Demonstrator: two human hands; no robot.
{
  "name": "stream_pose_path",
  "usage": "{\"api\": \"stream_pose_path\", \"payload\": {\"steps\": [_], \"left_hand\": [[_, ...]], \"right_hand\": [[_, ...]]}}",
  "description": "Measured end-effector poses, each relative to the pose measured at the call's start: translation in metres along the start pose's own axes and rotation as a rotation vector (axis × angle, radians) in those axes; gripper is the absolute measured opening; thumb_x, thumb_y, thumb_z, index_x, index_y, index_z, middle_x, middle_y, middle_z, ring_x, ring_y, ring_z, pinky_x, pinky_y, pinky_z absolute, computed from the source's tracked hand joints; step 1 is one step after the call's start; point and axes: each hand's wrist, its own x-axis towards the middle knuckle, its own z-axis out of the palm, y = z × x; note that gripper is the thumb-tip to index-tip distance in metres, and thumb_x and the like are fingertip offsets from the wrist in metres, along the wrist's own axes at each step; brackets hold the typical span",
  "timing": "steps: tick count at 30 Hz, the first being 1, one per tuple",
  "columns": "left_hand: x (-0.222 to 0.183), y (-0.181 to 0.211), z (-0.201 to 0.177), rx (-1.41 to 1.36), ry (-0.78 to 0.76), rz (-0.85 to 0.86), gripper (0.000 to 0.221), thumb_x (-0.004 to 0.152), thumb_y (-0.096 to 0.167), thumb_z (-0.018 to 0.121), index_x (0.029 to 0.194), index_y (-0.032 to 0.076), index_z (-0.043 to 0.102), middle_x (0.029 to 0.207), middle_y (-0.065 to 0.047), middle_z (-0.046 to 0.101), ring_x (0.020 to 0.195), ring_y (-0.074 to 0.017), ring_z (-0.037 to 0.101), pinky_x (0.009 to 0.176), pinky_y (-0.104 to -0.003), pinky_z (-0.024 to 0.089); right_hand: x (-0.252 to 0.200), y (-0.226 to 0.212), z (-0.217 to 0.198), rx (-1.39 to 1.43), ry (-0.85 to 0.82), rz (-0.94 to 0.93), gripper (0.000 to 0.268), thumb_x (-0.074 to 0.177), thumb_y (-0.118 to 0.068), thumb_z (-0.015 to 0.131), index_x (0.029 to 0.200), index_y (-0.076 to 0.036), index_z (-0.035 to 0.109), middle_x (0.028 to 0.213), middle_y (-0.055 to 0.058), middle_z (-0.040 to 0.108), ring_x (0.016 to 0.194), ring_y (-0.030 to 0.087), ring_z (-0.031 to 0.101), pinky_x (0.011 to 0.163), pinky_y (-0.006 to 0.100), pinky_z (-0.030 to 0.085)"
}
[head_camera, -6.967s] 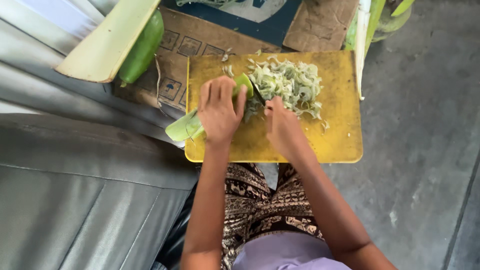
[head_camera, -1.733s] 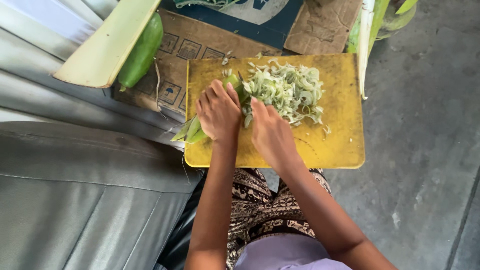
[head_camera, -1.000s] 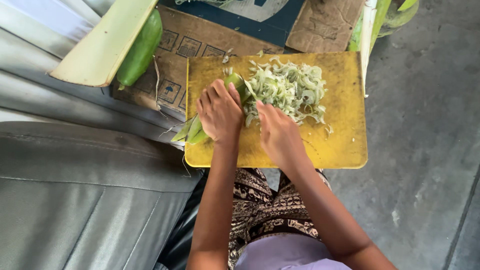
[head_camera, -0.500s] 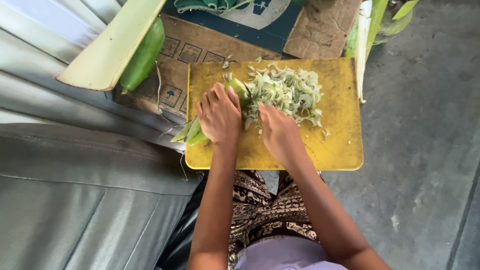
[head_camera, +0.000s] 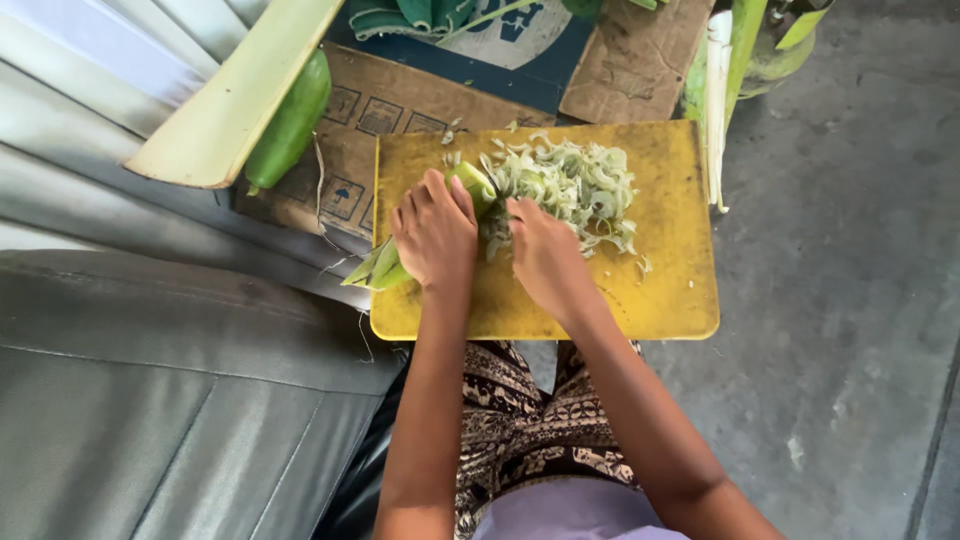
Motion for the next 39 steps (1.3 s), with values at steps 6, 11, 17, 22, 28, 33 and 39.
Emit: {"api": "stream_pose_path", "payload": {"steps": [6, 11, 17, 22, 28, 33, 39], "left_hand": [[0.006, -0.003, 0.009, 0.049, 0.014, -0.018, 0.024, 0.106, 0.031, 0.050, 0.088, 0.015, 0.055, 0.074, -0.004, 0.067, 0.072, -0.0225, 0.070, 0.069, -0.038, 0.054], [0.008, -0.003, 0.006, 0.051, 0.016, -0.012, 0.023, 0.105, 0.029, 0.051, 0.088, 0.015, 0.055, 0.074, -0.004, 0.067, 0.072, -0.0227, 0.069, 0.069, -0.037, 0.053], [0.005, -0.001, 0.005, 0.046, -0.003, -0.014, 0.021, 0.104, 0.029, 0.051, 0.091, 0.013, 0.056, 0.077, -0.006, 0.067, 0.073, -0.0249, 0.069, 0.072, -0.038, 0.053], [0.004, -0.002, 0.010, 0.015, -0.048, -0.013, 0.022, 0.104, 0.030, 0.051, 0.091, 0.013, 0.055, 0.078, -0.006, 0.067, 0.074, -0.0242, 0.069, 0.074, -0.039, 0.053], [0.005, -0.002, 0.005, 0.012, -0.037, -0.026, 0.021, 0.104, 0.030, 0.052, 0.093, 0.013, 0.056, 0.078, -0.006, 0.068, 0.077, -0.0251, 0.069, 0.075, -0.039, 0.053], [0.002, 0.000, 0.002, -0.011, -0.030, -0.030, 0.021, 0.105, 0.030, 0.051, 0.094, 0.013, 0.056, 0.083, -0.006, 0.069, 0.082, -0.0245, 0.069, 0.079, -0.038, 0.053], [0.003, 0.000, 0.000, -0.010, -0.053, -0.024, 0.022, 0.105, 0.029, 0.051, 0.092, 0.012, 0.056, 0.081, -0.006, 0.067, 0.081, -0.0255, 0.068, 0.077, -0.040, 0.052]], "right_hand": [[-0.041, -0.024, -0.027, -0.114, -0.043, 0.030, 0.033, 0.104, -0.007, 0.051, 0.137, -0.002, 0.055, 0.106, 0.023, 0.069, 0.078, 0.034, 0.070, 0.067, 0.043, 0.058], [-0.044, -0.027, -0.009, -0.136, -0.067, 0.042, 0.046, 0.096, -0.001, 0.049, 0.142, 0.000, 0.050, 0.107, 0.022, 0.067, 0.078, 0.036, 0.069, 0.065, 0.046, 0.057], [-0.019, -0.010, 0.008, -0.077, 0.034, -0.021, 0.029, 0.104, -0.004, 0.051, 0.133, 0.000, 0.054, 0.103, 0.026, 0.069, 0.084, 0.041, 0.070, 0.072, 0.049, 0.057], [0.016, 0.007, 0.032, -0.072, -0.014, 0.046, 0.028, 0.105, -0.004, 0.049, 0.131, 0.003, 0.053, 0.103, 0.027, 0.070, 0.085, 0.040, 0.072, 0.075, 0.049, 0.058], [-0.003, 0.005, 0.017, -0.058, 0.022, -0.034, 0.027, 0.102, 0.001, 0.051, 0.128, 0.002, 0.055, 0.110, 0.027, 0.070, 0.096, 0.040, 0.073, 0.079, 0.048, 0.058], [-0.033, -0.021, -0.028, -0.022, 0.047, -0.068, 0.030, 0.100, 0.001, 0.054, 0.130, 0.001, 0.056, 0.105, 0.027, 0.069, 0.090, 0.039, 0.072, 0.073, 0.047, 0.056], [-0.031, -0.031, -0.021, 0.002, 0.018, -0.031, 0.027, 0.101, -0.002, 0.056, 0.128, 0.001, 0.058, 0.092, 0.021, 0.069, 0.069, 0.031, 0.069, 0.063, 0.042, 0.056]]}}
